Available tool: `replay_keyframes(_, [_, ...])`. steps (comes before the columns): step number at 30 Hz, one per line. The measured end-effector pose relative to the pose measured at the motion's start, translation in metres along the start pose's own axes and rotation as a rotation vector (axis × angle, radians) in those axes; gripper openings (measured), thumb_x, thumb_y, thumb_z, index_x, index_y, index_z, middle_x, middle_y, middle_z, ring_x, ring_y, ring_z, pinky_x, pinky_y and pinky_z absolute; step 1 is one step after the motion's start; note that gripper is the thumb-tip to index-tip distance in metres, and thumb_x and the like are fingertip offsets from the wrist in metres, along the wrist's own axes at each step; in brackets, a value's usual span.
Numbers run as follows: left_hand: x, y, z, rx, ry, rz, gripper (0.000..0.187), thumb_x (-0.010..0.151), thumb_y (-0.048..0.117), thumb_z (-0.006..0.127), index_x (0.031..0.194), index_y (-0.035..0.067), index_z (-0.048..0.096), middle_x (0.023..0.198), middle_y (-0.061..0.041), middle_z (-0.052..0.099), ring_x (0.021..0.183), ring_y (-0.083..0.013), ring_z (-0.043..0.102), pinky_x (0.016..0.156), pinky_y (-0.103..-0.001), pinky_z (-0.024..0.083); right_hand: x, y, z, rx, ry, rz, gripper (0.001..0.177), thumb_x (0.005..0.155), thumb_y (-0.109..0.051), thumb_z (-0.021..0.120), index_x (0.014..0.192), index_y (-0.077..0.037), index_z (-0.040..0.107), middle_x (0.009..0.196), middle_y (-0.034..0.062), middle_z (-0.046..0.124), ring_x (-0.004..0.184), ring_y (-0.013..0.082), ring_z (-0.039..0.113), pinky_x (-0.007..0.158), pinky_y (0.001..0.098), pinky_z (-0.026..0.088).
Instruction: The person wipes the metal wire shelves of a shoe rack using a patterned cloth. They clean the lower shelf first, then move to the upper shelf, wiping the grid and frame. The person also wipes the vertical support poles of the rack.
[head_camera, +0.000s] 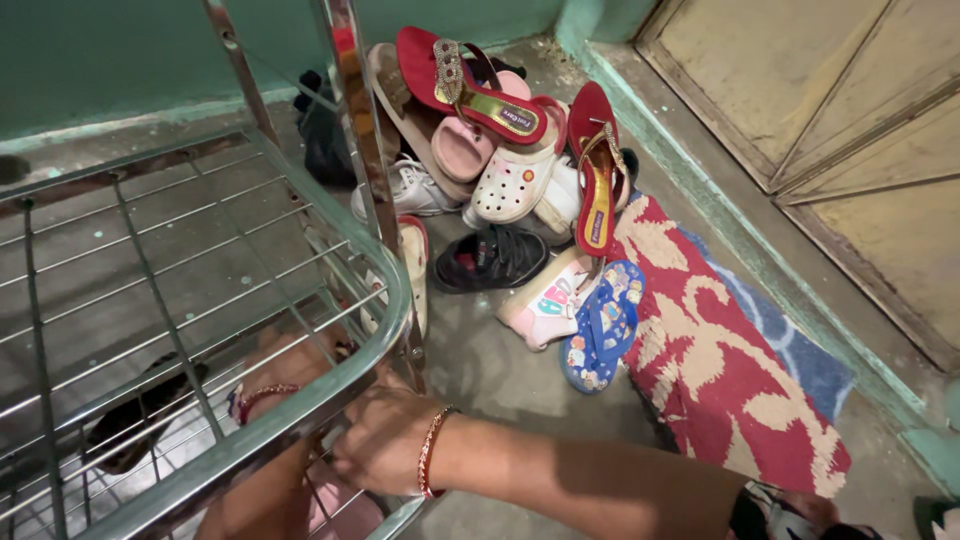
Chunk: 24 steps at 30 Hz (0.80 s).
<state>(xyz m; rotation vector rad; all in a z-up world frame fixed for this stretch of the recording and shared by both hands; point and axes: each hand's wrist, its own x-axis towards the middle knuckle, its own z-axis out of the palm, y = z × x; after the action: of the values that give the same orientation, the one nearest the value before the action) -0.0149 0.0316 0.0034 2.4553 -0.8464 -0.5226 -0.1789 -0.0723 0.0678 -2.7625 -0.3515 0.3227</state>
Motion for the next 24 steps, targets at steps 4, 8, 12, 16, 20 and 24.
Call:
replay_keyframes(4, [-0.001, -0.001, -0.004, -0.090, 0.048, 0.000, 0.041, 0.074, 0.016, 0.080, 0.114, 0.014, 0.076, 0.102, -0.013, 0.075, 0.092, -0.0306, 0.074, 0.083, -0.043, 0.059, 0.001, 0.000, -0.002, 0.024, 0.044, -0.011, 0.033, 0.094, -0.036, 0.058, 0.086, -0.009, 0.077, 0.087, 0.0181, 0.068, 0.096, 0.0403, 0.068, 0.115, 0.0681, 0.030])
replay_keyframes(8, [-0.001, -0.001, -0.012, -0.433, 0.198, -0.119, 0.040, 0.072, 0.013, 0.082, 0.112, 0.011, 0.077, 0.096, -0.014, 0.078, 0.086, -0.0304, 0.077, 0.079, -0.043, 0.060, -0.001, 0.003, -0.002, 0.027, 0.016, -0.034, 0.034, 0.094, -0.035, 0.058, 0.082, -0.009, 0.076, 0.081, 0.0161, 0.068, 0.092, 0.0389, 0.068, 0.115, 0.0663, 0.031])
replay_keyframes(12, [-0.003, 0.005, -0.017, -0.655, 0.474, -0.063, 0.025, 0.087, 0.011, 0.081, 0.110, 0.002, 0.077, 0.101, -0.014, 0.077, 0.092, -0.0239, 0.073, 0.083, -0.037, 0.058, 0.000, 0.007, 0.001, -0.018, 0.036, -0.073, 0.032, 0.092, -0.034, 0.058, 0.080, -0.011, 0.076, 0.078, 0.0171, 0.068, 0.089, 0.0397, 0.068, 0.116, 0.0624, 0.033])
replay_keyframes(16, [0.003, 0.023, -0.003, -0.456, 0.151, 0.090, 0.033, 0.084, 0.013, 0.080, 0.115, 0.005, 0.074, 0.103, -0.013, 0.077, 0.093, -0.0239, 0.074, 0.083, -0.037, 0.058, 0.000, 0.006, 0.006, -0.011, 0.155, -0.088, 0.030, 0.088, -0.033, 0.059, 0.076, -0.011, 0.075, 0.078, 0.0168, 0.067, 0.087, 0.0385, 0.068, 0.117, 0.0618, 0.033])
replay_keyframes(20, [-0.009, 0.024, 0.000, -0.117, 0.027, 0.056, 0.033, 0.084, 0.013, 0.080, 0.116, 0.005, 0.074, 0.104, -0.013, 0.077, 0.094, -0.0243, 0.074, 0.083, -0.038, 0.058, -0.001, 0.004, 0.001, -0.046, 0.028, -0.027, 0.045, 0.102, -0.044, 0.056, 0.082, -0.008, 0.075, 0.081, 0.0161, 0.068, 0.089, 0.0377, 0.068, 0.116, 0.0517, 0.039])
replay_keyframes(24, [-0.014, 0.020, -0.005, -0.021, 0.016, 0.027, 0.032, 0.085, 0.013, 0.079, 0.116, 0.006, 0.074, 0.105, -0.013, 0.077, 0.094, -0.0247, 0.073, 0.083, -0.038, 0.058, 0.001, 0.002, -0.006, -0.003, 0.073, -0.049, 0.033, 0.090, -0.034, 0.059, 0.078, -0.010, 0.077, 0.074, 0.0152, 0.069, 0.087, 0.0364, 0.069, 0.121, 0.0592, 0.031])
